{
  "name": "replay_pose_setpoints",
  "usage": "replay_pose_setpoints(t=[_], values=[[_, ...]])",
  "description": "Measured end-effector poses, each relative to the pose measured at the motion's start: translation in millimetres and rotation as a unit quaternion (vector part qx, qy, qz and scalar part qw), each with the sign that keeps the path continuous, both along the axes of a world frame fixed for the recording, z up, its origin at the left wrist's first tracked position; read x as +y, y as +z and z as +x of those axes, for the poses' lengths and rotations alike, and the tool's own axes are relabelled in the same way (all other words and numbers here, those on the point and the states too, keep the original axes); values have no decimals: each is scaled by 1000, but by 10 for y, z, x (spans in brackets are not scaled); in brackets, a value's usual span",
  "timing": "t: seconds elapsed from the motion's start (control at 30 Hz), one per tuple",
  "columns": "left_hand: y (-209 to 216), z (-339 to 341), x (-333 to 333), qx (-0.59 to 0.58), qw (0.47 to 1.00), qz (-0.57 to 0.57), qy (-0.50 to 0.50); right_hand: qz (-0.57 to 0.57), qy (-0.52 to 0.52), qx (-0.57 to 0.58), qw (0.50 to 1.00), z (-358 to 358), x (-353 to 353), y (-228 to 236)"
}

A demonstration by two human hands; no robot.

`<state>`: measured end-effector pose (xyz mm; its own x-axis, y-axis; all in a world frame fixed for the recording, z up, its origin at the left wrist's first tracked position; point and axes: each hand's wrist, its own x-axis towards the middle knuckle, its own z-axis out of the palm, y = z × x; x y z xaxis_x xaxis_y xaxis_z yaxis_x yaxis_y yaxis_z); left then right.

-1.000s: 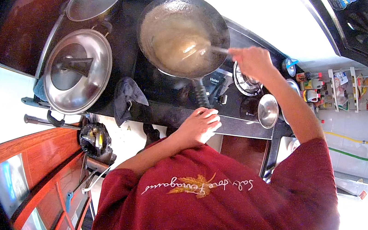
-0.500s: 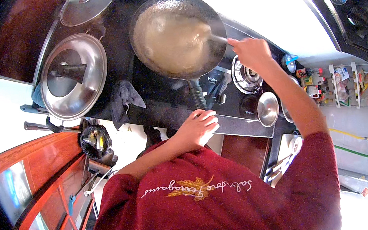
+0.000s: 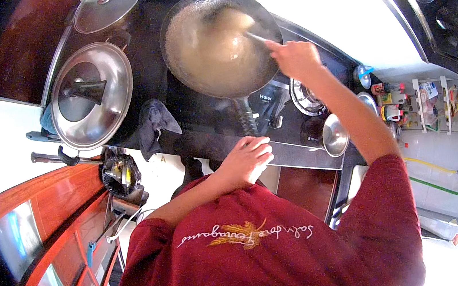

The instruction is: The person stirs a thick, translucent mixture in a pan on a stove using a spatula, briefly leaves the pan to retrieve a small bowl, and pours a liquid into the mixture.

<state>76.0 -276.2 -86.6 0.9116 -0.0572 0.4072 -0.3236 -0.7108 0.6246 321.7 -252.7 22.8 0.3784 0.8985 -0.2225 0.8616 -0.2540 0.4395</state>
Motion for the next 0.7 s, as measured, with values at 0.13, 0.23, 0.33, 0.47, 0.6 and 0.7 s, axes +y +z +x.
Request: replay_pose_setpoints(t=[0.13, 0.23, 0.33, 0.47, 0.6, 0.7], values=[[28, -18, 17, 2, 1000, 0, -3, -23, 24, 96, 995, -299, -137, 17], [-7, -36, 15, 7, 1000, -1, 3, -96, 19, 85, 992, -6, -379, 437], [30, -15, 10, 13, 1000, -11, 1, -69, 26, 23, 997, 276, -242, 325], [-4, -1, -4, -4, 1000, -8, 4, -1, 15, 51, 999, -123, 58, -78], [5, -25, 19, 3, 1000, -10, 7, -75, 40, 88, 992, -270, -200, 313], [-9, -21, 9, 8, 1000, -27, -2, -115, 30, 56, 991, 138, -309, 517]])
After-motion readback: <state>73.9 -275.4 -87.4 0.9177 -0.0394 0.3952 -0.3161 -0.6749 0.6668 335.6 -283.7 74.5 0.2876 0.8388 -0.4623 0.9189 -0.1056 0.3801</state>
